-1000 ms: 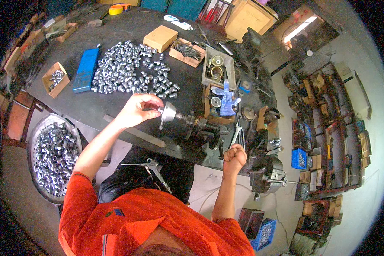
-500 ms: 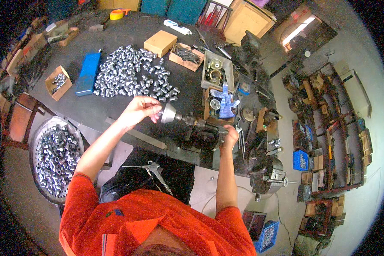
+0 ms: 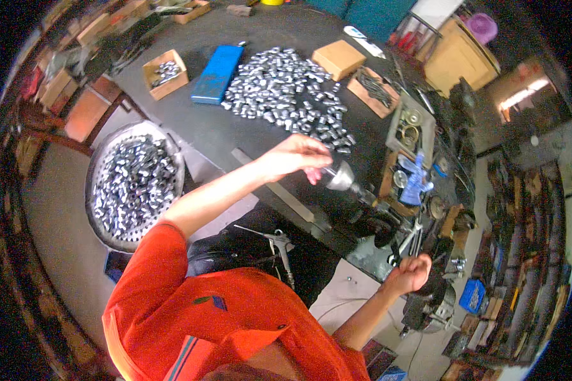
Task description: The person assembles small metal components by inserting them into a larger metal housing held in a workbench vice. The person picks up individual bolts and pieces from a large tray and a scattered pile on the table, inserting them into the housing and tightening them.
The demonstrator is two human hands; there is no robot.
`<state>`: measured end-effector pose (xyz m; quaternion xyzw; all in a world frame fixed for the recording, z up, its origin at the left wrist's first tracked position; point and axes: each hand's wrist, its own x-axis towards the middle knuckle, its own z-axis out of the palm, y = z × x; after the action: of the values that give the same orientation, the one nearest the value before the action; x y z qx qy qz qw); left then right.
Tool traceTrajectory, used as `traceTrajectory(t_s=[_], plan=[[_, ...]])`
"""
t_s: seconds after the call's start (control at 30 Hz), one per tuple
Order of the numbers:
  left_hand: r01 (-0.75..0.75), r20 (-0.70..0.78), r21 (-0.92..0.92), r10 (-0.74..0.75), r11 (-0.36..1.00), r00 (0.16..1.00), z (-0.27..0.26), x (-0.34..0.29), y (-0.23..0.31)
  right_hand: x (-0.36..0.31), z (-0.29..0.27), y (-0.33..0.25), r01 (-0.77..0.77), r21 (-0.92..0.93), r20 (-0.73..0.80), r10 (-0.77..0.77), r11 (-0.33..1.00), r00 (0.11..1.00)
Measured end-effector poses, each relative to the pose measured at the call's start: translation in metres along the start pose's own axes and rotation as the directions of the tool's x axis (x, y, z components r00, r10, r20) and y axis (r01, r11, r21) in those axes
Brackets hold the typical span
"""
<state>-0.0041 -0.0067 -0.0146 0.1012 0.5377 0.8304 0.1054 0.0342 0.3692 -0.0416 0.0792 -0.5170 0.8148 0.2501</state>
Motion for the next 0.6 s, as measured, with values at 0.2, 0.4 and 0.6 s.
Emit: traceTrajectory(t_s=[0.2, 0.4, 0.6], plan=[[-0.025, -0.028, 0.036, 0.026, 0.999, 0.999, -0.001, 0.002, -0.001, 0.011, -0.053, 0.07, -0.383, -0.11, -0.148, 0.366, 0.917, 0.919], [-0.039, -0.161, 0.182, 0.069, 0.983, 0.985, -0.034, -0.05, 0.012, 0.105, -0.055, 0.119, 0.481, -0.613, 0.413, -0.265, 0.627, 0.872], [0.331, -0.64, 0.612, 0.204, 0.718, 0.74, -0.101, -0.207, 0.051, 0.085, 0.019, 0.032, 0.013, -0.072, -0.019, -0.014, 0.997, 1.0]])
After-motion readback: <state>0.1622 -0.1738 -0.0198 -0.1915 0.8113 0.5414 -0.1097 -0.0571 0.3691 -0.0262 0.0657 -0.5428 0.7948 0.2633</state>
